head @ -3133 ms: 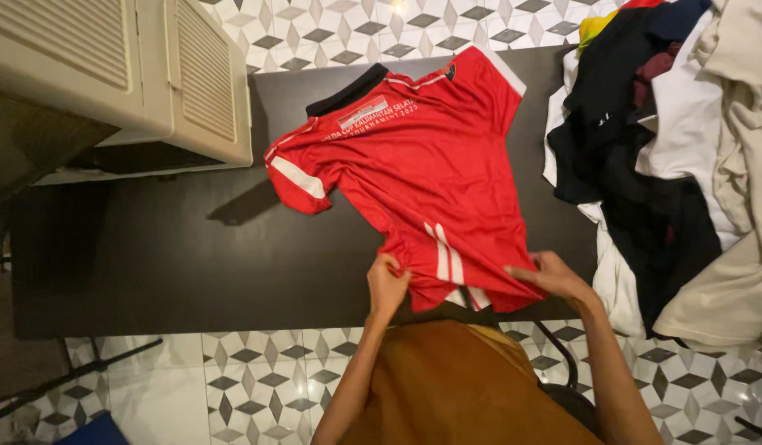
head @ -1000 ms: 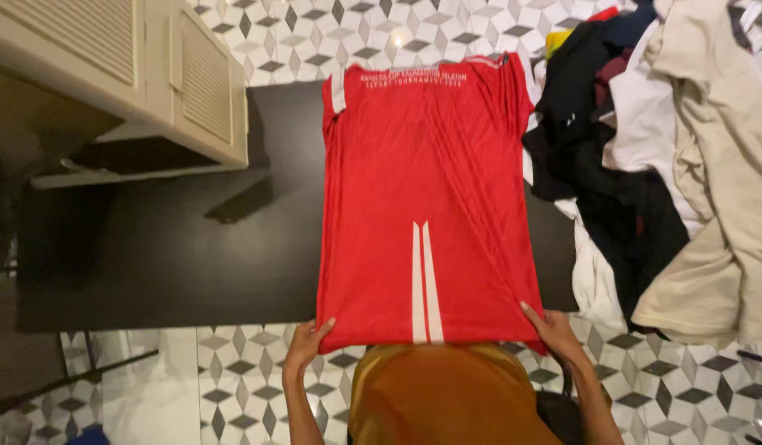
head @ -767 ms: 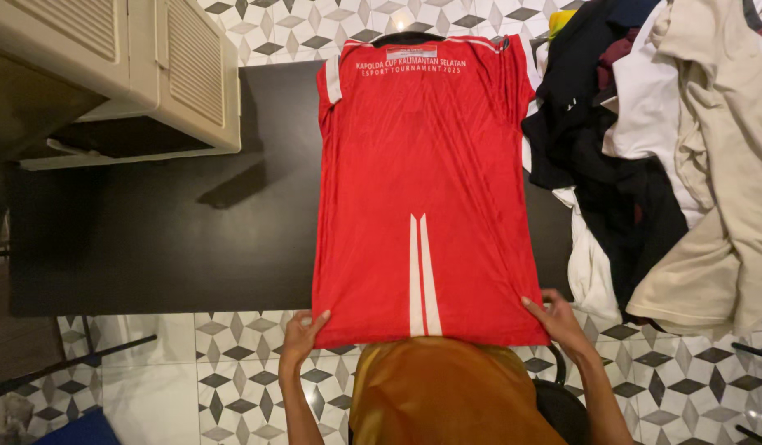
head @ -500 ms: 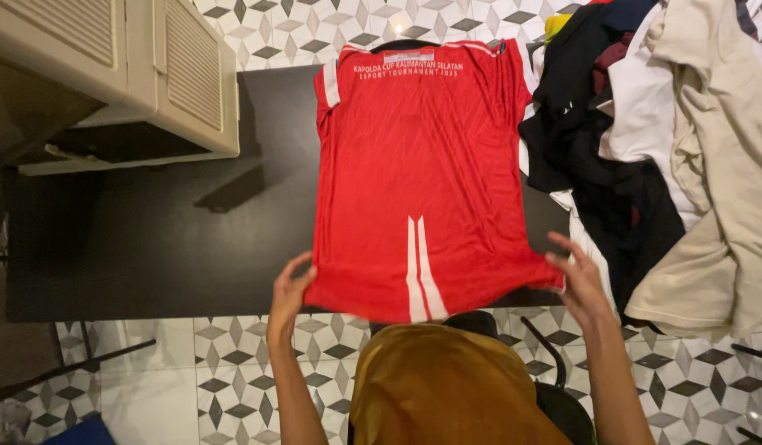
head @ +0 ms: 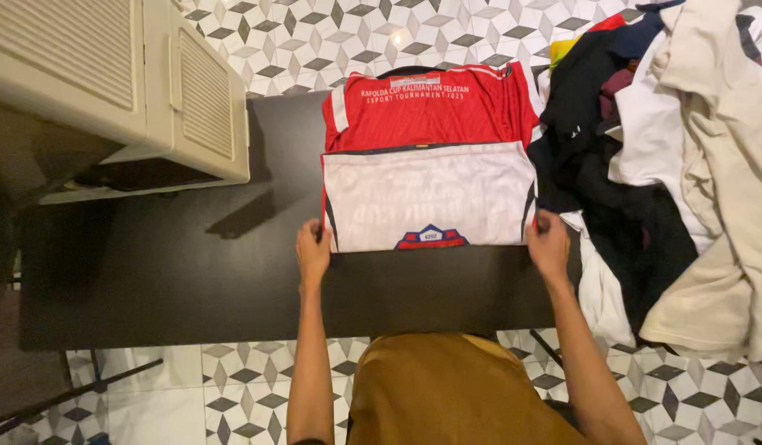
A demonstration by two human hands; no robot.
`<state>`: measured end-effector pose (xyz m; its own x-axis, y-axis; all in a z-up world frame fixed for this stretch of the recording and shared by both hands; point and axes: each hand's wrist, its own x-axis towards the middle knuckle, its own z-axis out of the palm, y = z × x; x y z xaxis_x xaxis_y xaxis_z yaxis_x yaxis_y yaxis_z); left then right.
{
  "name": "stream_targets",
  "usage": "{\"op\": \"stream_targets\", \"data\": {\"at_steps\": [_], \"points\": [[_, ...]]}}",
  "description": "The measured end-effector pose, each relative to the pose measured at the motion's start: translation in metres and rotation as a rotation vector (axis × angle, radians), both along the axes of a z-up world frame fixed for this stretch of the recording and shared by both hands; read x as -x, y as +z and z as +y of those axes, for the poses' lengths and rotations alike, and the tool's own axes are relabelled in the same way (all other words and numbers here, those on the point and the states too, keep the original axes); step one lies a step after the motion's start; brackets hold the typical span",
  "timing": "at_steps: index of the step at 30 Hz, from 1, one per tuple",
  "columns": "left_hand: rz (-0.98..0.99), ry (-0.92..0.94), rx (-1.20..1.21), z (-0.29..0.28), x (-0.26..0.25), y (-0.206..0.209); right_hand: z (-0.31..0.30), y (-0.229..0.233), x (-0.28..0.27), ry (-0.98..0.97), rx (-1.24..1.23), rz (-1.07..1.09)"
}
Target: The person folds a red and white shirt on a table and places it inside a cabinet.
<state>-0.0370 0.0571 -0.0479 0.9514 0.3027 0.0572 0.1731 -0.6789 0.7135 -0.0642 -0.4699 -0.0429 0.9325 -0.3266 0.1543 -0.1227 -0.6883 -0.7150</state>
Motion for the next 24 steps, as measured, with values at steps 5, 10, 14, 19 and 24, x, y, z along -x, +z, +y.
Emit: {"op": "stream_targets", "data": {"at_steps": [5,10,14,19,24], "points": [[0.292,0.074,0.194,0.0,0.025,0.009,0.004,-0.039,0.028,-0.197,-0.369,0.167],[0.128,0.007,0.456,0.0,0.024,0.022,0.003,-0.032,0.026,-0.276,-0.674,0.247],[0.172,0.01,0.69,0.011,0.018,0.037,-0.005,-0.001,0.022,-0.306,-1.054,0.28],[0.192,0.038,0.804,0.037,0.021,0.048,-0.02,0.032,0.044,-0.268,-1.243,0.319],[0.27,0.055,0.764,0.063,0.047,0.037,-0.03,0.03,0.08,-0.266,-1.054,0.39]]}}
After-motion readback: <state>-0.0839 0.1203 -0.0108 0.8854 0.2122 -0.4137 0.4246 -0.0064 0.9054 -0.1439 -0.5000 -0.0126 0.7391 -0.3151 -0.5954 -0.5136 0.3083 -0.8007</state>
